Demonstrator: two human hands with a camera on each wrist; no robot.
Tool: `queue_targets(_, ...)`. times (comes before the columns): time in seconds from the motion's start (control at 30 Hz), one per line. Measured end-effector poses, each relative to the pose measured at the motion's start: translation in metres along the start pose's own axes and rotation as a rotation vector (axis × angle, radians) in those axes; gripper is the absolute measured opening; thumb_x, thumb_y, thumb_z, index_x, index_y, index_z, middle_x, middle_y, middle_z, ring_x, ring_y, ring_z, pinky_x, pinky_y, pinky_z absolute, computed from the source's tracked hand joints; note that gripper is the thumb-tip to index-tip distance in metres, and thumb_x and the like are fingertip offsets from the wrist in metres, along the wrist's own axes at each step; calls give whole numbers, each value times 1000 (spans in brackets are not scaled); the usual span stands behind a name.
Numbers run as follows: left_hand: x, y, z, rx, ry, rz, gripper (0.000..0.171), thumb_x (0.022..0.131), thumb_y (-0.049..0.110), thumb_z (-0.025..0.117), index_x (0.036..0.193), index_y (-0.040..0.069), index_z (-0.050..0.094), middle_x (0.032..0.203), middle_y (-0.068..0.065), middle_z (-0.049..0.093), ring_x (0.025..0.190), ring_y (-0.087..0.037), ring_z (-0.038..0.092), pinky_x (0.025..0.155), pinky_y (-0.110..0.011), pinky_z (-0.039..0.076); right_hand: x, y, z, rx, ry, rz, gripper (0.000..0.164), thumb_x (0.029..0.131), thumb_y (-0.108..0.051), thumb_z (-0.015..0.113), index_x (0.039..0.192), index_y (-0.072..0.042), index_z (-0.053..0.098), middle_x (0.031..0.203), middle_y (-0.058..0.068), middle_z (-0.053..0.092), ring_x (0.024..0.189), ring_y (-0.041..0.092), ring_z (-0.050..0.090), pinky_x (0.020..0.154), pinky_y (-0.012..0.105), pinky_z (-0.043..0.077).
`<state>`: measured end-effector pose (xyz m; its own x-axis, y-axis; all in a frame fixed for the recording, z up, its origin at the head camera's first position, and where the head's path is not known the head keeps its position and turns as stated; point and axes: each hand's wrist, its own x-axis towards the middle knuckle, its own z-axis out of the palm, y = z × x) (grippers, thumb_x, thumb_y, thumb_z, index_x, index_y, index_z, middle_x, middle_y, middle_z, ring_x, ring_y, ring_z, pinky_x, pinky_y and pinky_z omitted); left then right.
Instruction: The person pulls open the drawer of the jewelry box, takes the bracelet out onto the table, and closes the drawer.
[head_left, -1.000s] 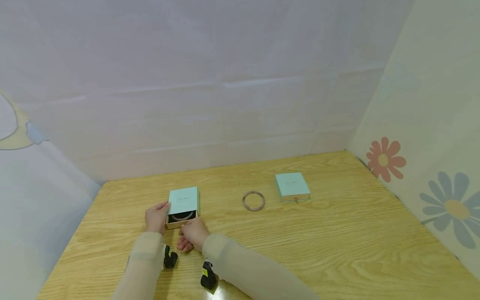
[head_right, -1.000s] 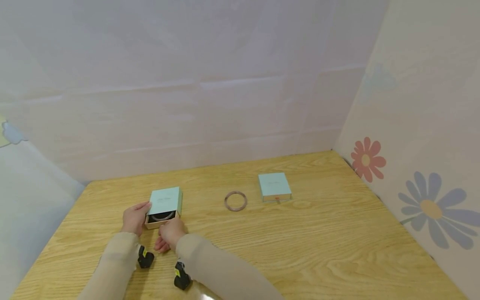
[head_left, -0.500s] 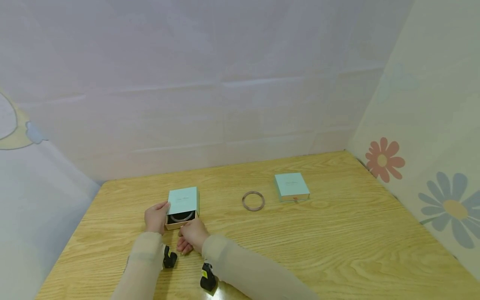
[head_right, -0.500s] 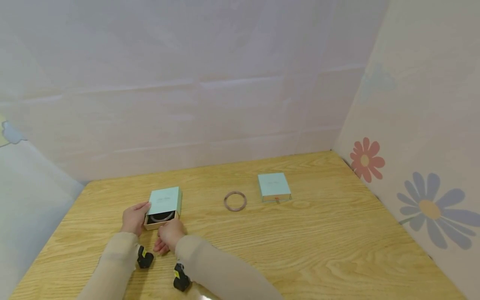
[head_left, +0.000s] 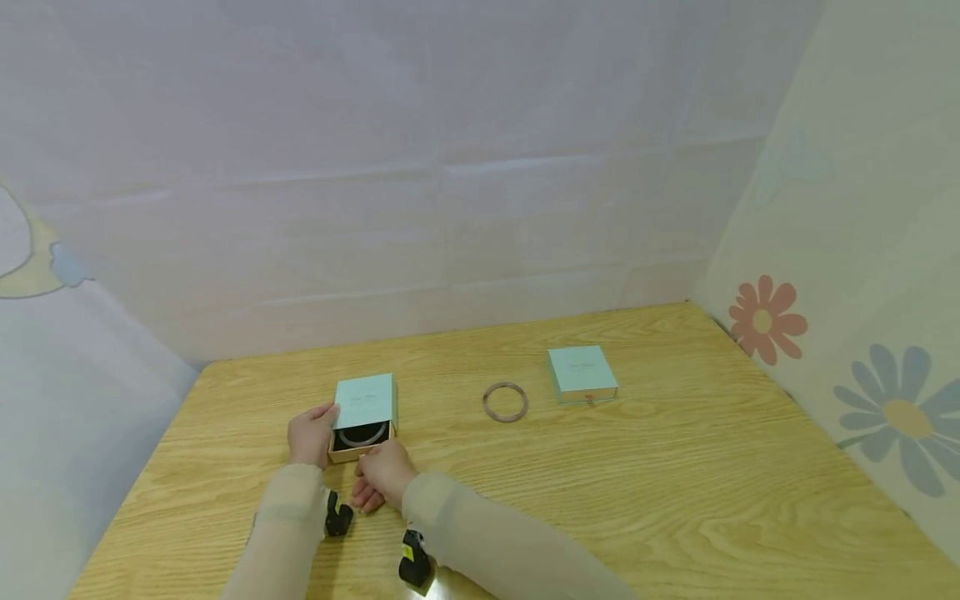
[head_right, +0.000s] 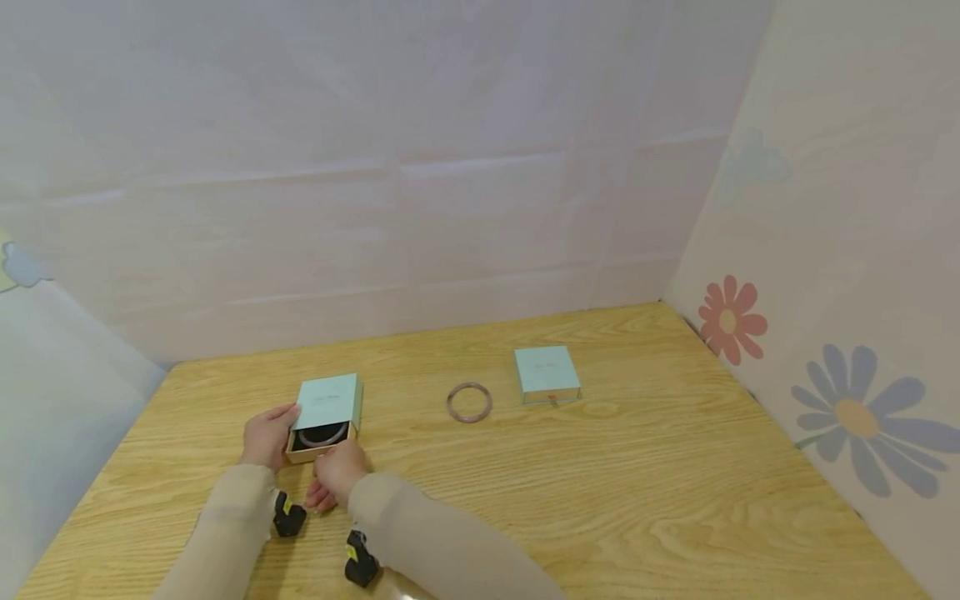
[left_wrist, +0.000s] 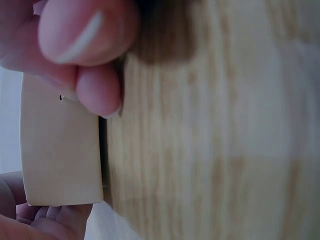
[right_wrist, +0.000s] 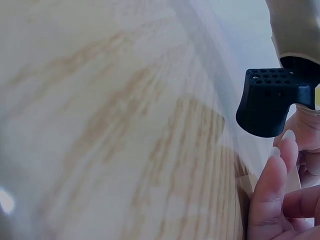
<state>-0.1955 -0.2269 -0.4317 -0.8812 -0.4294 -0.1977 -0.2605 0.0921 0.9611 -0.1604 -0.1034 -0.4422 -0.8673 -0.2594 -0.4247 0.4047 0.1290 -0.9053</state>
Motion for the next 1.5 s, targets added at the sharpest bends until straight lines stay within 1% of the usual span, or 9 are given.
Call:
queue_targets(0.17,-1,-1,-2,13,2,-9,42,101,11,50,135,-13,48,140,-31,43,69,-7,44,56,-13,35,-1,-1,1,-5,9,-1,25,98,-3,49,77,2,61,52,9,57,36,11,49,34,23,45)
queue_targets(0.4,-1,1,0,4,-1,-3,42,101,9,48,135,-16,45,143,-33,38,117,-36,40,94,-30,40,0,1,1,-9,10,11,26,97,-2,50,75,2,62,53,10,58,36,12,50,35,26,48)
queue_targets(0.5,-1,2,1,3,2,-4,42,101,9,48,135,-16,45,142,-33,39,119,-33,41,101,-38,37,0,2,1,-6,6,12,26,98,-3,50,75,2,62,53,10,58,36,13,51,35,26,47)
queue_targets(0.6,-2,2,1,5,16,-2,41,100,9,50,133,-16,47,139,-33,42,86,-20,54,82,-25,45,-2,2,0,-5,0,9,26,98,-3,50,76,2,62,53,10,59,36,13,50,34,25,46)
queue_targets(0.73,-2,1,1,0,36,1,38,99,8,53,130,-15,52,130,-34,49,44,-4,29,47,-18,32,-1,2,0,-3,-6,5,25,98,-3,50,76,1,62,55,12,61,38,13,52,35,25,47)
queue_targets(1.0,0,0,-1,-17,8,-34,41,100,10,51,134,-13,49,139,-32,43,43,-3,25,45,-18,28,-3,2,0,5,-19,23,24,98,-2,49,76,1,60,54,12,61,40,15,58,37,26,49)
queue_targets(1.17,0,0,-1,3,13,-36,42,100,11,51,134,-13,48,141,-30,42,66,-6,41,57,-13,35,-4,4,1,8,-12,1,24,98,-2,49,77,1,60,54,10,59,38,12,52,34,23,45)
queue_targets(1.3,0,0,1,-3,21,-29,42,100,10,50,134,-14,47,141,-31,42,100,-24,49,87,-25,43,-4,5,2,9,-5,-6,23,98,-3,49,78,1,60,54,10,59,37,12,51,33,23,44)
queue_targets(1.5,1,0,2,-36,24,-15,42,99,6,49,134,-17,44,140,-34,40,130,-36,36,106,-39,36,-4,6,2,14,-3,-5,22,97,-1,49,78,2,60,55,12,61,36,12,50,33,23,44)
